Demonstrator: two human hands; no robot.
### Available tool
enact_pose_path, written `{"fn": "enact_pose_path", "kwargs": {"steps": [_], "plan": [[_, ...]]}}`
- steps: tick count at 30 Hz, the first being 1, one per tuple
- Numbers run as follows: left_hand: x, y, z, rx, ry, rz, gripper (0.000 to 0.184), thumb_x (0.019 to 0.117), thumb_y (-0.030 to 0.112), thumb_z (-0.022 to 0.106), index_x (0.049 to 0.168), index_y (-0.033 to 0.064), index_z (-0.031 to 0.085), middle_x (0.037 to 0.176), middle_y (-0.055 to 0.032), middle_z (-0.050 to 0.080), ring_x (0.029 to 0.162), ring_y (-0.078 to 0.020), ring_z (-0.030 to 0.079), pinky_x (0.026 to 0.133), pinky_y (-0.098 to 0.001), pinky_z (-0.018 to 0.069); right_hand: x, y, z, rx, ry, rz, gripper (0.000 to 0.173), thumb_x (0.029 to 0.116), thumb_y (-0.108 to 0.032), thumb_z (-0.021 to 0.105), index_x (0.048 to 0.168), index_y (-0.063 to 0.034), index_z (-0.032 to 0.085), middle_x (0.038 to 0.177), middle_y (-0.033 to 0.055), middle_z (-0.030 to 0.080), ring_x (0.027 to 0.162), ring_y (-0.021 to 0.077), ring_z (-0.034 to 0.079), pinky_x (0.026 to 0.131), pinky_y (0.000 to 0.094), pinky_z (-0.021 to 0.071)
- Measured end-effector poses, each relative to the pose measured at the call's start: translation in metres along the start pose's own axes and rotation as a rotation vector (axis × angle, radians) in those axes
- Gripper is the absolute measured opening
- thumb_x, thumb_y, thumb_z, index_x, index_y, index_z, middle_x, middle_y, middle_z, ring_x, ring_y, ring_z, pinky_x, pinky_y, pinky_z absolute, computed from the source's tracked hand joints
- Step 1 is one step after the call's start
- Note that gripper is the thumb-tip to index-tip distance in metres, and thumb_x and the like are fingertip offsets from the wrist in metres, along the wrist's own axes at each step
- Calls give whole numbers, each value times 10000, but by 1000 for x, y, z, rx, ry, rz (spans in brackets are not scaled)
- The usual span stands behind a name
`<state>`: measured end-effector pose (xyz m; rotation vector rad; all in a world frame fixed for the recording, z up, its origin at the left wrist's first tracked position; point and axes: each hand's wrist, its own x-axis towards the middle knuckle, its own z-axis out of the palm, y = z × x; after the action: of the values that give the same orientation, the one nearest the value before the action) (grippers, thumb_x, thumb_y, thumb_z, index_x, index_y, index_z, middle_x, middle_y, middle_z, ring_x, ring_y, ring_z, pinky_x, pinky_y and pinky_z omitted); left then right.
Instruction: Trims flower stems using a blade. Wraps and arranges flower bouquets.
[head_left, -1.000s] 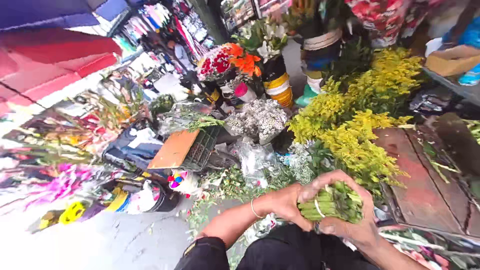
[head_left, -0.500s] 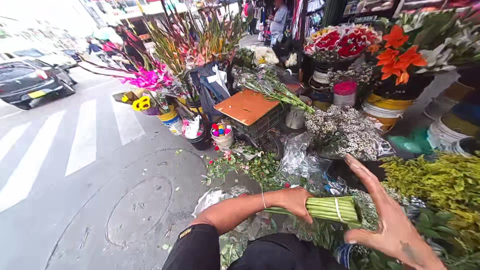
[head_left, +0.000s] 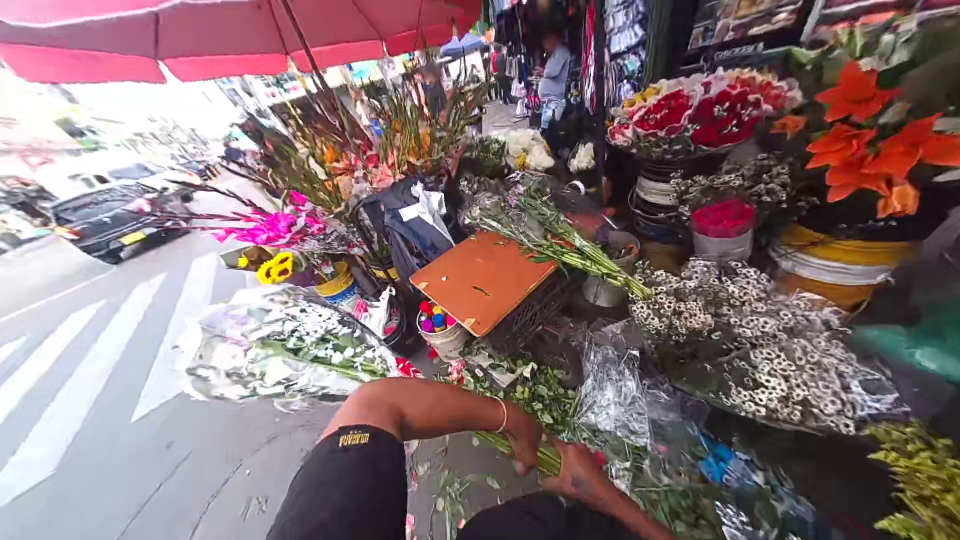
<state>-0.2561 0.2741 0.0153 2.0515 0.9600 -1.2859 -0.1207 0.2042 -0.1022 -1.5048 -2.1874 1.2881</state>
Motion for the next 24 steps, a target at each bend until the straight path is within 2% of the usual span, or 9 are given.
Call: {"fn": "enact_pose_path", "kwargs": {"steps": [3, 5, 7, 9, 13, 19, 21, 22, 24], "plan": [[-4, -32, -68, 98, 25, -73, 429, 886, 273, 779, 1059, -105, 673, 1076, -307, 667, 1012, -468, 645, 839, -691, 482, 55, -11, -58, 28, -4, -45, 800, 770, -556, 825, 1372, -76, 606, 1146, 227, 709, 1087, 389, 680, 962, 594, 509], [-13, -49, -111, 123, 145, -106, 450, 864, 256, 801, 1157, -60, 673, 1126, -300, 670, 1069, -491, 640, 868, -730, 474, 86, -28, -110, -35, 17, -65, 954, 697, -627, 852, 1432, -93, 562, 1297, 196, 666, 1205, 361, 636, 1047, 574, 472], [-21, -55, -150, 130, 269, -151, 511, 845, 236, 825, 1233, -41, 640, 1161, -288, 665, 1088, -492, 633, 867, -720, 475, 115, -41, -154, 25, 56, -51, 1043, 673, -591, 893, 1470, -44, 502, 1331, 233, 638, 1254, 384, 604, 1086, 568, 440], [-17, -68, -180, 154, 325, -171, 551, 840, 200, 819, 1286, -39, 600, 1191, -285, 653, 1103, -488, 628, 872, -704, 481, 146, -39, -177, 71, 83, 13, 1024, 680, -512, 917, 1476, -45, 475, 1280, 248, 650, 1216, 396, 620, 1052, 578, 464], [30, -97, -212, 272, 346, -99, 568, 831, 172, 809, 1319, -19, 590, 1234, -262, 642, 1122, -462, 622, 887, -670, 487, 187, -11, -175, 22, 264, 185, 846, 756, -451, 847, 1427, -50, 523, 1113, 228, 712, 1060, 402, 689, 919, 603, 524], [98, -137, -221, 281, 417, 181, 470, 893, 121, 744, 1307, -39, 589, 1318, -239, 616, 1227, -433, 575, 996, -624, 446, 211, 7, -164, -52, 363, 517, 895, 774, -461, 835, 1491, -76, 460, 1072, 241, 723, 1023, 434, 699, 885, 604, 529], [117, -152, -225, 273, 487, 250, 502, 886, 106, 747, 1332, -43, 570, 1324, -239, 614, 1245, -423, 566, 1070, -621, 387, 219, 9, -169, -120, 390, 571, 865, 778, -450, 820, 1487, -109, 461, 1029, 231, 730, 968, 440, 709, 826, 614, 535], [123, -159, -225, 271, 543, 277, 584, 857, 106, 775, 1376, -36, 547, 1367, -240, 591, 1292, -427, 533, 1125, -644, 317, 222, 9, -172, -156, 407, 582, 851, 781, -441, 810, 1488, -118, 463, 1015, 230, 733, 948, 446, 711, 800, 618, 535], [118, -170, -218, 171, 702, 332, 807, 789, 164, 846, 1476, -26, 469, 1521, -261, 454, 1461, -473, 338, 1177, -748, 116, 222, 10, -177, -213, 414, 591, 825, 796, -434, 800, 1494, -130, 483, 1041, 237, 733, 937, 458, 713, 774, 638, 538]]}}
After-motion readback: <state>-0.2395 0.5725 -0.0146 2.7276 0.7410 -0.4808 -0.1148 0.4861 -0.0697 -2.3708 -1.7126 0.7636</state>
